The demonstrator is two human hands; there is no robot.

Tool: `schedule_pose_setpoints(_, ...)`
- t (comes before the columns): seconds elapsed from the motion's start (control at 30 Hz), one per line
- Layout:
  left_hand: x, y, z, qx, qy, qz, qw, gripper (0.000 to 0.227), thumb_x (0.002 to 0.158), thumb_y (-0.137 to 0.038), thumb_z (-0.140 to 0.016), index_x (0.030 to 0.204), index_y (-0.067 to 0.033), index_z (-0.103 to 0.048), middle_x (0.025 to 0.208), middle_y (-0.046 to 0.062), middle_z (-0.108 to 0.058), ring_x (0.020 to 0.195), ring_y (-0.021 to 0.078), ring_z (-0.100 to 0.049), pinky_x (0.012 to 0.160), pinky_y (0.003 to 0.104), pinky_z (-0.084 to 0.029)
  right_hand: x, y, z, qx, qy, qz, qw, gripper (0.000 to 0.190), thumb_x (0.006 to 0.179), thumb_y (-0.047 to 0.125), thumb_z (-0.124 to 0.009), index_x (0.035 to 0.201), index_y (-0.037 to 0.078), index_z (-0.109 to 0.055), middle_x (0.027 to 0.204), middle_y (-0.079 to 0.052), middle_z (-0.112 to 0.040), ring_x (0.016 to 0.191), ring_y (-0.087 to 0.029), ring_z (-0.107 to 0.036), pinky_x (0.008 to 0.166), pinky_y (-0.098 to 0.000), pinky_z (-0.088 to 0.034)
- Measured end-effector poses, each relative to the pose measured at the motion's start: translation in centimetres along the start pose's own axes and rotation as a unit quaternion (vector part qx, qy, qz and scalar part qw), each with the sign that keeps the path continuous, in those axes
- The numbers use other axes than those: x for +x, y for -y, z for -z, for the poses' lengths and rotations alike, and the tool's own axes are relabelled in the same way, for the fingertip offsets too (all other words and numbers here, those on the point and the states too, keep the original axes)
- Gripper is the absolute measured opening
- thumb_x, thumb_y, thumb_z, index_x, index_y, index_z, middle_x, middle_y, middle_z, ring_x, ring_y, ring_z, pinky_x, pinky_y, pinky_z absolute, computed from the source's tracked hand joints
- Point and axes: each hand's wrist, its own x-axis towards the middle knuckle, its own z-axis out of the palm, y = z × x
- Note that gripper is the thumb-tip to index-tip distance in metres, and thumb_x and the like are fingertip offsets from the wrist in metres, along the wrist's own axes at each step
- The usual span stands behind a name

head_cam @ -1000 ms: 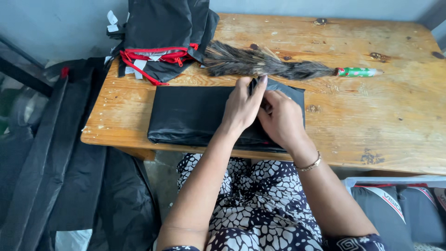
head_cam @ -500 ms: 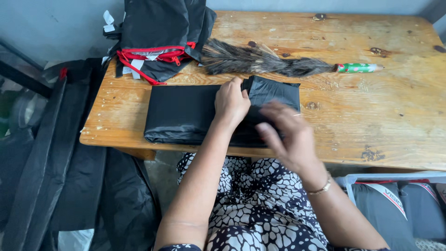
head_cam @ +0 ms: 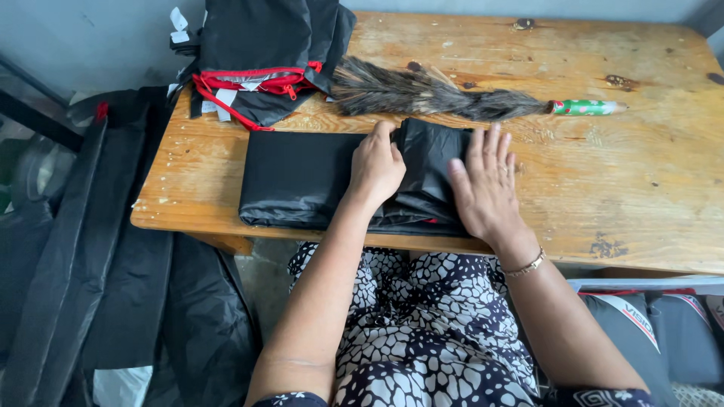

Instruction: The person uses a feather duster to wipe a long black fabric item with red accents on a wooden table. They then fold the fabric item neatly on the table.

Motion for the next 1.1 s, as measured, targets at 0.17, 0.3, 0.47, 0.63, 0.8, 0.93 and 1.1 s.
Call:
schedule_pose_setpoints(0.17, -1.2, -1.7, 1.8, -0.101, -0.006, 0.054, 0.993, 0.05, 0.1, -0.038, -0.038, 0.128, 0.0012, -0.053, 0.116, 0.032, -0.067, 0.117, 0.0494, -0.063, 0.094, 0.058, -0.052, 0.1, 3.0, -1.4, -0.147, 0.001, 0.05, 0.988, 0.09, 0.105, 0.065, -0.031, 0.162, -0.004, -0.021, 0.17, -0.028, -0.011, 0.157, -0.044, -0.002, 0.127, -0.0569, 0.0)
schedule_pose_setpoints(0.3, -1.1, -1.1, 0.9, -0.072, -0.054, 0.035, 0.995, 0.08, 0.09, -0.059, -0.063, 0.143, -0.0031, -0.039, 0.129, 0.034, -0.06, 0.114, 0.0538, -0.064, 0.092, 0.062, -0.053, -0.1, 2.3, -2.8, -0.161, -0.018, 0.068, 0.984, 0.093, 0.104, 0.066, -0.031, 0.163, -0.004, -0.019, 0.171, -0.026, -0.01, 0.158, -0.041, -0.004, 0.126, -0.0559, -0.004)
schedule_pose_setpoints(0.47, -2.1, -2.7, 0.7, 0.018, -0.1, -0.032, 0.994, 0.067, 0.091, -0.022, -0.073, 0.145, -0.0008, -0.039, 0.135, 0.027, -0.049, 0.107, 0.0539, -0.066, 0.085, 0.06, -0.06, 0.0, 1.3, -3.4, -0.162, -0.021, 0.08, 0.983, 0.092, 0.104, 0.065, -0.033, 0.162, -0.005, -0.018, 0.171, -0.026, -0.01, 0.158, -0.042, -0.007, 0.126, -0.0569, -0.007)
schedule_pose_setpoints(0.63, -3.6, -4.3, 1.6, 0.184, -0.153, -0.081, 0.967, 0.06, 0.086, -0.025, -0.081, 0.132, 0.002, -0.053, 0.132, 0.024, -0.041, 0.088, 0.0525, -0.07, 0.069, 0.059, -0.064, 0.3, 0.6, -3.9, -0.157, -0.03, 0.097, 0.982, 0.092, 0.103, 0.064, -0.036, 0.163, -0.004, -0.018, 0.17, -0.026, -0.012, 0.158, -0.042, -0.01, 0.126, -0.0572, -0.008)
schedule_pose_setpoints(0.8, -5.3, -5.4, 0.4, 0.236, -0.071, -0.248, 0.937, 0.051, 0.1, -0.031, -0.059, 0.146, -0.0073, -0.059, 0.168, 0.021, -0.022, 0.152, 0.0539, -0.024, 0.119, 0.072, -0.023, 0.2, 0.1, -4.5, -0.187, -0.02, 0.087, 0.978, 0.084, 0.103, 0.052, -0.032, 0.164, -0.003, -0.015, 0.172, -0.024, -0.006, 0.158, -0.041, -0.006, 0.126, -0.0571, -0.008)
schedule_pose_setpoints(0.93, -5.0, -2.7, -0.9, 0.246, 0.024, -0.139, 0.959, 0.063, 0.102, -0.039, -0.046, 0.153, -0.0021, -0.044, 0.165, 0.023, -0.03, 0.152, 0.0525, -0.021, 0.121, 0.069, -0.013, 0.3, 0.3, -3.9, -0.191, -0.009, 0.084, 0.978, 0.084, 0.104, 0.055, -0.028, 0.164, -0.001, -0.015, 0.172, -0.024, -0.007, 0.158, -0.04, -0.006, 0.126, -0.0559, -0.007)
schedule_pose_setpoints(1.1, -5.3, -1.6, -1.7, 0.262, 0.007, -0.141, 0.955, 0.064, 0.104, -0.038, -0.037, 0.154, 0.001, -0.04, 0.167, 0.023, -0.028, 0.155, 0.0459, -0.019, 0.126, 0.061, -0.009, 0.3, -0.1, -2.7, -0.135, 0.021, 0.08, 0.987, 0.098, 0.095, 0.07, -0.043, 0.165, 0.007, -0.018, 0.173, -0.017, -0.008, 0.158, -0.039, -0.005, 0.128, -0.0517, -0.009)
